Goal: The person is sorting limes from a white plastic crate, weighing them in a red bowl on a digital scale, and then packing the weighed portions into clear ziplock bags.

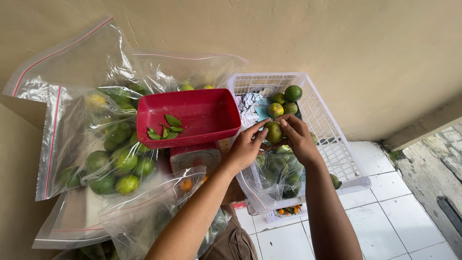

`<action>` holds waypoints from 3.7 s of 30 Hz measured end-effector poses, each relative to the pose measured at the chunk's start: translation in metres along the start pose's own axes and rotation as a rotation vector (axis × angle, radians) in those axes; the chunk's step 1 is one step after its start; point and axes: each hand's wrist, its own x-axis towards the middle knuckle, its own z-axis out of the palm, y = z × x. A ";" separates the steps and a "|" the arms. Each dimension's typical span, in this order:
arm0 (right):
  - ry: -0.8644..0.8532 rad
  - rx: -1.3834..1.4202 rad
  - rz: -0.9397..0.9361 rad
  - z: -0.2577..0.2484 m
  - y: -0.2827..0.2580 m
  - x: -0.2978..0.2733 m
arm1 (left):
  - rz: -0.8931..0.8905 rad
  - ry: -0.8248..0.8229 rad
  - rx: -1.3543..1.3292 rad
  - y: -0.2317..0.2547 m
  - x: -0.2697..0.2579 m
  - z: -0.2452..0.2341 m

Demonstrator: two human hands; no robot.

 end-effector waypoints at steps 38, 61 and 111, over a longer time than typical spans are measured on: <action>-0.741 -0.831 -0.028 0.228 -0.074 0.077 | 0.143 0.757 0.815 0.076 -0.142 -0.147; -0.416 -0.568 -0.294 0.103 -0.090 0.065 | 0.556 0.945 0.986 0.084 -0.126 -0.089; -0.114 -1.426 0.662 -0.124 0.103 0.051 | -0.141 -0.262 1.388 -0.103 0.196 0.045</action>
